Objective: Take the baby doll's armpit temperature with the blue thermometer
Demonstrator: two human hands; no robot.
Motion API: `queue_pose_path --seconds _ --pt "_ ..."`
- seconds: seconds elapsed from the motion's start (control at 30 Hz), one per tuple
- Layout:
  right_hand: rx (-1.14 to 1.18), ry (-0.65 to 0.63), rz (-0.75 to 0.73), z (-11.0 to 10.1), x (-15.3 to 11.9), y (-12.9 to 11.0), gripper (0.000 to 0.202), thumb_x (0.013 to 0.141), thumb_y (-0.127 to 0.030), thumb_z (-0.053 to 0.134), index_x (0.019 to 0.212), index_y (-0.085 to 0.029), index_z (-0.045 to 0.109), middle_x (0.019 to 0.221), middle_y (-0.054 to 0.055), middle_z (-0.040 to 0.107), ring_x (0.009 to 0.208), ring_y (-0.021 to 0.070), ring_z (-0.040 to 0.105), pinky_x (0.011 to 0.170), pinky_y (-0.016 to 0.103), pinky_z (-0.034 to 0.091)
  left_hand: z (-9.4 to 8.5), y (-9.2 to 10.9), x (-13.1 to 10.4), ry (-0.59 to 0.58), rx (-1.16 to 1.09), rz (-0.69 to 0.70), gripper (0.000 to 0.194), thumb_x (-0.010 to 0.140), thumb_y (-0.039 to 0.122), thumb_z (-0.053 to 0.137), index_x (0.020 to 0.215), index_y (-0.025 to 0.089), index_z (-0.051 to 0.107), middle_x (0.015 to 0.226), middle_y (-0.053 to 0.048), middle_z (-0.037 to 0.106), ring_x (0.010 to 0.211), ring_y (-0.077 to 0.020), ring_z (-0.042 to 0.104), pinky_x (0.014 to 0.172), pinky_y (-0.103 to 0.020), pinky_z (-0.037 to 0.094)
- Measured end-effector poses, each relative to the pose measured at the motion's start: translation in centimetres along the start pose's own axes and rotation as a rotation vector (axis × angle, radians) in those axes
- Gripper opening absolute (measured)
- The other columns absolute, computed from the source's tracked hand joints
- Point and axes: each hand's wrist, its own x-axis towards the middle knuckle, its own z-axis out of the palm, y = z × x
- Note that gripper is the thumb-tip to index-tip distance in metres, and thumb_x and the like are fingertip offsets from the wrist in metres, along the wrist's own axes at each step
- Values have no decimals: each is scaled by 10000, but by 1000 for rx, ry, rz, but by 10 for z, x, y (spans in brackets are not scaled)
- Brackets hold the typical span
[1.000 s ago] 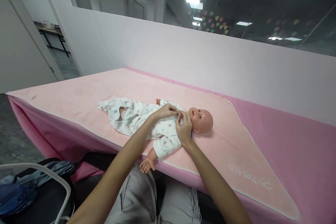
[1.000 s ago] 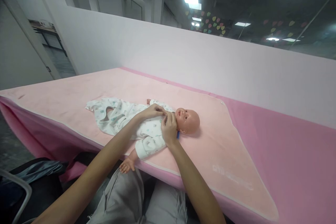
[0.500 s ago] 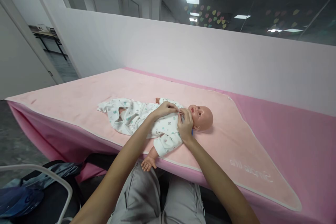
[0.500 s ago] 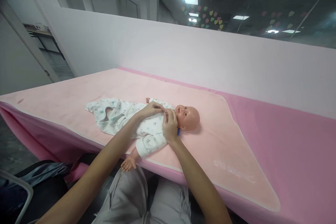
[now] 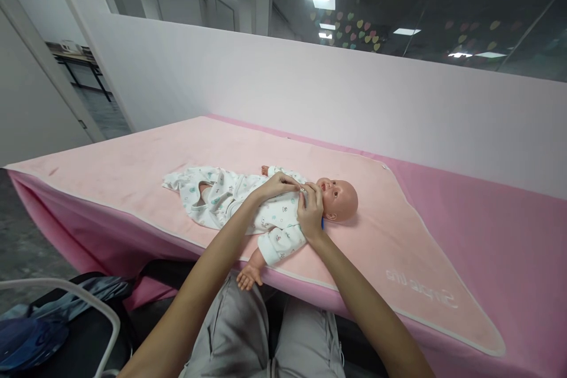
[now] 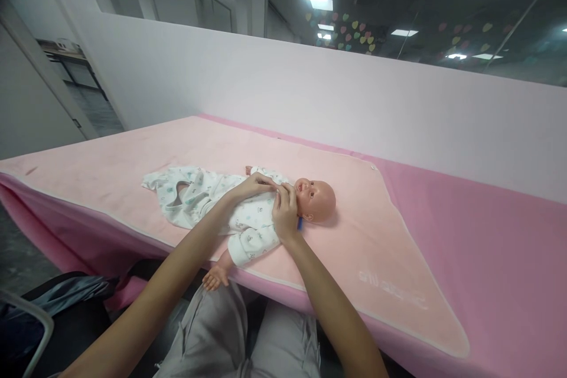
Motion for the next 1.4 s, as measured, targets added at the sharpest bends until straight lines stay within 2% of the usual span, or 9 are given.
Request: queue_pose_path --seconds 0.43,0.6,0.7,0.83,0.97,1.07,1.17,1.4 --pt "-1 78 -90 0 1 0 230 860 -95 402 947 -191 592 994 84 546 986 168 546 882 354 499 0 0 -2 -4 47 36 187 712 255 602 782 114 704 729 -44 665 749 -154 577 698 -250 432" --pt "29 111 -116 -1 1 0 247 841 -65 408 918 -195 603 972 79 533 960 162 554 855 337 516 2 7 -3 -16 50 18 194 715 263 576 747 111 691 700 -36 643 717 -148 557 638 -234 420" --pt "45 119 -141 -3 1 -2 264 831 -51 400 894 -203 607 958 76 530 941 161 561 843 337 522 -5 10 -6 5 20 9 204 718 275 569 745 112 690 683 -28 623 685 -135 537 602 -224 402" --pt "55 111 -184 -5 0 -3 291 817 -36 386 882 -210 610 933 73 530 927 164 569 830 341 530 -27 6 -19 97 14 -71 258 748 323 557 760 112 704 579 -19 571 593 -119 499 551 -227 377" --pt "70 100 -188 -5 -1 -3 301 807 -29 387 890 -208 615 946 77 533 928 167 568 820 336 534 -42 -5 -40 -33 81 -31 227 721 341 629 784 145 724 821 -68 657 810 -177 562 737 -276 424" --pt "79 89 -179 -4 -2 -2 306 802 -25 387 896 -207 615 960 78 532 932 167 562 819 335 533 -42 -10 -48 -29 119 26 228 704 341 662 856 182 721 973 -75 624 932 -196 548 828 -299 414" --pt "84 71 -168 -3 -2 -1 305 798 -26 387 899 -201 616 966 80 532 939 171 556 830 339 527 -40 -14 -50 1 166 43 225 687 353 682 837 188 711 1004 -72 576 972 -197 531 860 -306 405" --pt "72 25 -122 -3 -3 0 301 800 -44 384 896 -197 626 980 83 535 952 174 553 824 333 522 -40 -14 -48 -29 174 64 207 671 351 699 759 165 674 1026 -70 528 1024 -203 498 905 -317 371"
